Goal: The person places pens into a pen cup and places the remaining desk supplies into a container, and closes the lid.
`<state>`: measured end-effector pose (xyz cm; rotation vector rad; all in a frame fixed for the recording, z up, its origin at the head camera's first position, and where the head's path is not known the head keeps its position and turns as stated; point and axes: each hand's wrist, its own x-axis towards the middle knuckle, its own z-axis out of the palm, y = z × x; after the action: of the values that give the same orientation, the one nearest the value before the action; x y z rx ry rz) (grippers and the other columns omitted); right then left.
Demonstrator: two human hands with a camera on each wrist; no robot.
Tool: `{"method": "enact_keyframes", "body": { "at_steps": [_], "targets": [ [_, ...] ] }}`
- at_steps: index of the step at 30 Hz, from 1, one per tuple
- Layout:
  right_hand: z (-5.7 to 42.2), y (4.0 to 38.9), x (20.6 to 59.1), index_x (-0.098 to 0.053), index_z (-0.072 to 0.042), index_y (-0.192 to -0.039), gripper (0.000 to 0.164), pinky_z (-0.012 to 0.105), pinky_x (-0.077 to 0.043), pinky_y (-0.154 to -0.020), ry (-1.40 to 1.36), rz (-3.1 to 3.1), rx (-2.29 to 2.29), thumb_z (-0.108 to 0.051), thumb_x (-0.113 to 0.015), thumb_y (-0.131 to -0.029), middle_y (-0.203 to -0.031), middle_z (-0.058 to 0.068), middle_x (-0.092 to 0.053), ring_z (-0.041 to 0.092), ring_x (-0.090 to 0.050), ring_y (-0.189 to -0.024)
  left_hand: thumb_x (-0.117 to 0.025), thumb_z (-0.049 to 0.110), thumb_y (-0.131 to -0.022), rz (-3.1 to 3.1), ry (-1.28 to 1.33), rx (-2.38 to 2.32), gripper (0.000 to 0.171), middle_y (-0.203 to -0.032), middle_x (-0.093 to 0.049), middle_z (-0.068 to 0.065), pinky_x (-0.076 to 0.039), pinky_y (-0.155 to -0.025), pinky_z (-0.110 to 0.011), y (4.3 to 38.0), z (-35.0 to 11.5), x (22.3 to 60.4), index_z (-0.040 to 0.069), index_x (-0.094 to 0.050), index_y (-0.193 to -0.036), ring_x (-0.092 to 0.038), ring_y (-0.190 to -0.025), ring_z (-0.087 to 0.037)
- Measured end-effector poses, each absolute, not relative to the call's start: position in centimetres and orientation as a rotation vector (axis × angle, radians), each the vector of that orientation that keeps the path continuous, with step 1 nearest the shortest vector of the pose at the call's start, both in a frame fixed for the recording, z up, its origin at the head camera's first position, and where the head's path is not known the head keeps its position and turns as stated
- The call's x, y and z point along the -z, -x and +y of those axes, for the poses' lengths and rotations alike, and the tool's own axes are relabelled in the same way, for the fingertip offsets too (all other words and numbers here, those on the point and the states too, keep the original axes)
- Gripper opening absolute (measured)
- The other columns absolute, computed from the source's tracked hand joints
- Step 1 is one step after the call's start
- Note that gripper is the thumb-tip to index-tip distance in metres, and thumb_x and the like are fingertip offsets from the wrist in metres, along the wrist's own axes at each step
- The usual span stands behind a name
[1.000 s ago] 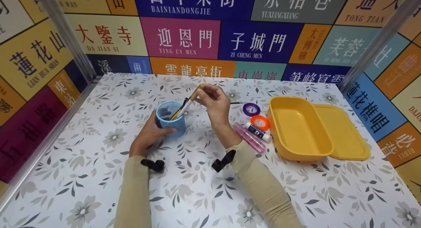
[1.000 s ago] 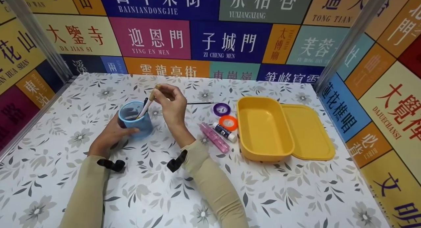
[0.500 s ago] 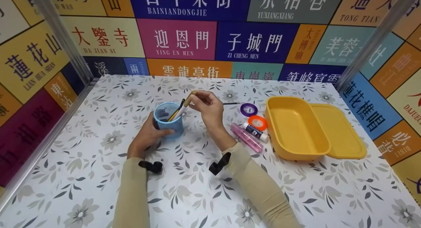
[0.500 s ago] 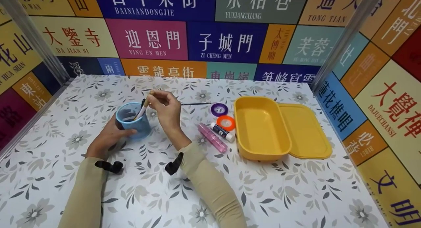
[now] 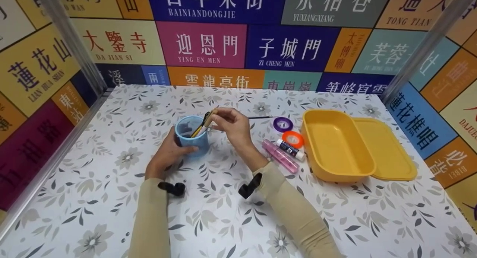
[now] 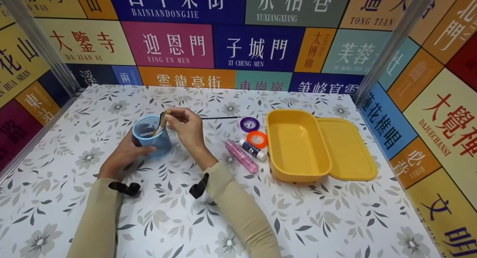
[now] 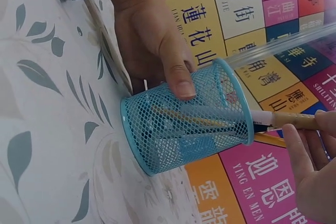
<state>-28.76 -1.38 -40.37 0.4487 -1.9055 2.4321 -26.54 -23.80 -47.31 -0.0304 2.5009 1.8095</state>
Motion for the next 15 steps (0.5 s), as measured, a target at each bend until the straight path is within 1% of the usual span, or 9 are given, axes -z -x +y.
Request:
{"method": "enact_keyframes", "body": {
  "at_steps": [7,12,15],
  "targets": [
    [-1.8,28.76,40.89,-0.069,0.003,-0.115,0.027,0.034,-0.064,-0.077,-0.446,-1.97,-2.398,-0.003,-0.073,-0.089,-0.107,0.01,-0.074,0.011,-0.071,-0.09,-0.094,0.036,-0.066,2.519,0.029,-1.804,0.117,-0.159,-0.037,-0.004,-0.015,-0.129,-0.046,26.55,-23.85,47.49,0.023,-0.022,-0.158,-0.03,-0.151,-0.025],
    [-1.86,28.7,40.9,-0.069,0.003,-0.115,0.027,0.034,-0.064,-0.077,-0.413,-1.983,-2.407,-0.003,-0.072,-0.089,-0.11,0.014,-0.073,0.011,-0.071,-0.091,-0.093,0.031,-0.069,2.502,0.02,-1.822,0.114,-0.158,-0.037,-0.007,-0.017,-0.129,-0.044,26.62,-23.82,47.5,0.019,-0.021,-0.157,-0.032,-0.149,-0.025],
    [-1.8,28.66,40.88,-0.069,0.003,-0.115,0.027,0.034,-0.064,-0.077,-0.395,-1.984,-2.411,-0.004,-0.073,-0.089,-0.111,0.016,-0.073,0.012,-0.071,-0.092,-0.092,0.031,-0.07,2.505,0.043,-1.803,0.115,-0.159,-0.036,-0.007,-0.017,-0.129,-0.044,26.67,-23.79,47.48,0.019,-0.019,-0.158,-0.032,-0.149,-0.025]
  ]
}}
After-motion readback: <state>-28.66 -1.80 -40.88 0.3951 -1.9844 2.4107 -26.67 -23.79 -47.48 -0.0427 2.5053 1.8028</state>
